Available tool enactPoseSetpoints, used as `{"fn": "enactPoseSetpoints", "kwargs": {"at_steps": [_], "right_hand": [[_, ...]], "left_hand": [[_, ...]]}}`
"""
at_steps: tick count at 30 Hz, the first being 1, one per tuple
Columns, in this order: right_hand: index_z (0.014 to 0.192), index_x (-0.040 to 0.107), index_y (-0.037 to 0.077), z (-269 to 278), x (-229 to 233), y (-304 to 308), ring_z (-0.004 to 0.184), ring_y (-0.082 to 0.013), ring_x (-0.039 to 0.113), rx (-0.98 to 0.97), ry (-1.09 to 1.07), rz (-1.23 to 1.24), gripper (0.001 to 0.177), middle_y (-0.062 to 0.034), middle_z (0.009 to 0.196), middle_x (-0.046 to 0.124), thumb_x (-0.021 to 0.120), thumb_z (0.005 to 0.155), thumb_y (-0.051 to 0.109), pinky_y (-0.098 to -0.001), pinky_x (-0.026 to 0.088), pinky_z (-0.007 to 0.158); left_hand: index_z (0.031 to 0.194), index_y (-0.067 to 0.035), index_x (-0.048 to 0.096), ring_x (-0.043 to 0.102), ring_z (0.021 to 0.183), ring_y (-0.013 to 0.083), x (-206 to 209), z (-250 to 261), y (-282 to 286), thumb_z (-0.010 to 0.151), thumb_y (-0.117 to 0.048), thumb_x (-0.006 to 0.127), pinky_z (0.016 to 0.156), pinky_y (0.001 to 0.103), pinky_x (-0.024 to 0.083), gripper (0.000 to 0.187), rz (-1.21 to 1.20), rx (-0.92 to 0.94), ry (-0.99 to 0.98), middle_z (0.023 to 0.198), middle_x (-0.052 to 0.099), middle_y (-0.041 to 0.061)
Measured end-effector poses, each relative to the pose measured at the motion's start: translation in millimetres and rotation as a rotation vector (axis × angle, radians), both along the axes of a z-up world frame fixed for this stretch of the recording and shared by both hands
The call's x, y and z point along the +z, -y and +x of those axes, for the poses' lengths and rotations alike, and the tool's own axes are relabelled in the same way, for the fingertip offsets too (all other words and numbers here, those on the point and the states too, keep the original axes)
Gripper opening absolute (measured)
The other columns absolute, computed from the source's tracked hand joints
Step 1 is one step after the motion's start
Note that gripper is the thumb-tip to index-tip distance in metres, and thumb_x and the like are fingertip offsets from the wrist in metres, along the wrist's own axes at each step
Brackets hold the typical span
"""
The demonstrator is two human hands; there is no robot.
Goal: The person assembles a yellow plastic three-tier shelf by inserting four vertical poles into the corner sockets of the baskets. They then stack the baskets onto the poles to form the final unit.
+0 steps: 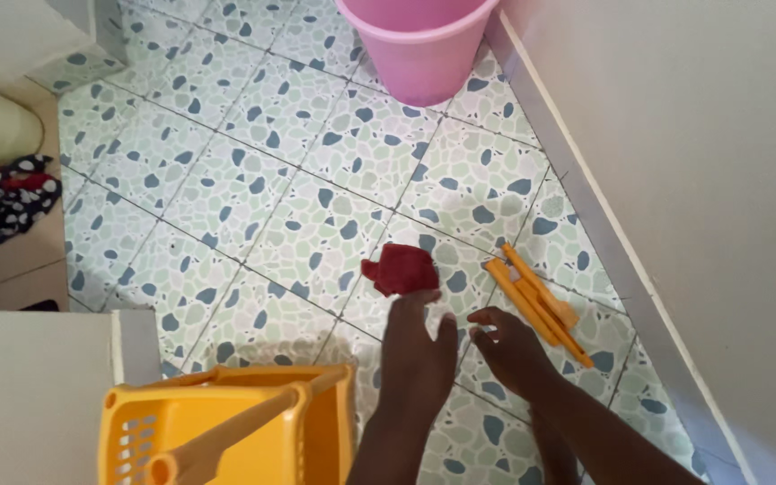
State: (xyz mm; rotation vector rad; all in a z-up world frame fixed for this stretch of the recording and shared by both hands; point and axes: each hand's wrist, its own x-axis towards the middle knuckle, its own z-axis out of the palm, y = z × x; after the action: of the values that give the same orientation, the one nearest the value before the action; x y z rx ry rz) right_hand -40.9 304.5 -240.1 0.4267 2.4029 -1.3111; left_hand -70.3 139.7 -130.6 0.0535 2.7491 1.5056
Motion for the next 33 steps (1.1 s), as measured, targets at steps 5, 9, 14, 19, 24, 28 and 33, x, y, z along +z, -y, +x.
{"fn": "enactPoseSetpoints", "kwargs": {"at_steps": [5, 9, 14, 19, 24, 28, 33], "right_hand": [[0.120, 0.067, 0.010, -10, -24, -44, 0.102, -0.0260, 0.075, 0.036, 0.021, -0.027, 0.034, -0.0091, 0.120, 0.072, 0.062, 0.091, 0.028, -0.0367, 0.058, 0.088], [0.116, 0.070, 0.010, -13, -38, -74, 0.098, -0.0253, 0.076, 0.097, 0.036, -0.007, 0.033, -0.0082, 0.114, 0.076, 0.062, 0.092, 0.032, -0.0363, 0.057, 0.087], [0.113, 0.071, 0.011, -14, -47, -96, 0.096, -0.0238, 0.077, 0.068, 0.057, -0.029, 0.034, -0.0079, 0.107, 0.078, 0.060, 0.093, 0.036, -0.0365, 0.060, 0.084], [0.111, 0.071, 0.011, -21, -58, -113, 0.095, -0.0267, 0.075, 0.092, 0.031, 0.038, 0.030, -0.0102, 0.104, 0.077, 0.061, 0.094, 0.033, -0.0385, 0.057, 0.086], [0.111, 0.070, 0.010, -24, -81, -125, 0.098, -0.0309, 0.072, 0.111, -0.031, 0.100, 0.027, -0.0131, 0.107, 0.074, 0.062, 0.092, 0.026, -0.0410, 0.056, 0.087], [0.112, 0.071, 0.010, -23, -102, -129, 0.099, -0.0324, 0.071, 0.157, 0.070, 0.174, 0.027, -0.0142, 0.107, 0.073, 0.063, 0.090, 0.025, -0.0429, 0.054, 0.089], [0.110, 0.070, 0.009, -8, -134, -130, 0.099, -0.0323, 0.070, 0.176, 0.059, 0.239, 0.024, -0.0150, 0.103, 0.073, 0.061, 0.092, 0.022, -0.0436, 0.054, 0.091]], "left_hand": [[0.120, -0.004, 0.063, 0.062, 0.113, 0.0360, -59, 10, -47, 0.088, -0.016, 0.071, 0.098, 0.044, 0.048, 0.035, -0.017, -0.005, 0.109, 0.118, 0.064, 0.018], [0.119, -0.007, 0.064, 0.062, 0.112, 0.0348, -71, 10, -81, 0.088, -0.019, 0.072, 0.097, 0.043, 0.049, 0.034, -0.019, 0.030, 0.248, 0.117, 0.064, 0.017], [0.122, -0.008, 0.063, 0.061, 0.112, 0.0341, -81, -3, -106, 0.088, -0.021, 0.069, 0.097, 0.043, 0.049, 0.036, -0.039, 0.038, 0.404, 0.118, 0.063, 0.016], [0.125, -0.005, 0.061, 0.060, 0.115, 0.0377, -125, -17, -119, 0.086, -0.019, 0.070, 0.099, 0.045, 0.047, 0.042, -0.068, -0.006, 0.207, 0.119, 0.064, 0.020], [0.126, -0.007, 0.061, 0.060, 0.117, 0.0378, -165, -28, -125, 0.087, -0.025, 0.070, 0.101, 0.045, 0.047, 0.043, -0.201, -0.083, 0.299, 0.119, 0.065, 0.020], [0.131, -0.008, 0.059, 0.059, 0.120, 0.0376, -175, -41, -129, 0.089, -0.027, 0.067, 0.102, 0.046, 0.047, 0.047, -0.279, -0.151, 0.465, 0.125, 0.062, 0.021], [0.135, -0.007, 0.057, 0.057, 0.125, 0.0355, -204, -48, -135, 0.086, -0.025, 0.067, 0.105, 0.044, 0.045, 0.053, -0.308, -0.210, 0.490, 0.132, 0.060, 0.020]]}}
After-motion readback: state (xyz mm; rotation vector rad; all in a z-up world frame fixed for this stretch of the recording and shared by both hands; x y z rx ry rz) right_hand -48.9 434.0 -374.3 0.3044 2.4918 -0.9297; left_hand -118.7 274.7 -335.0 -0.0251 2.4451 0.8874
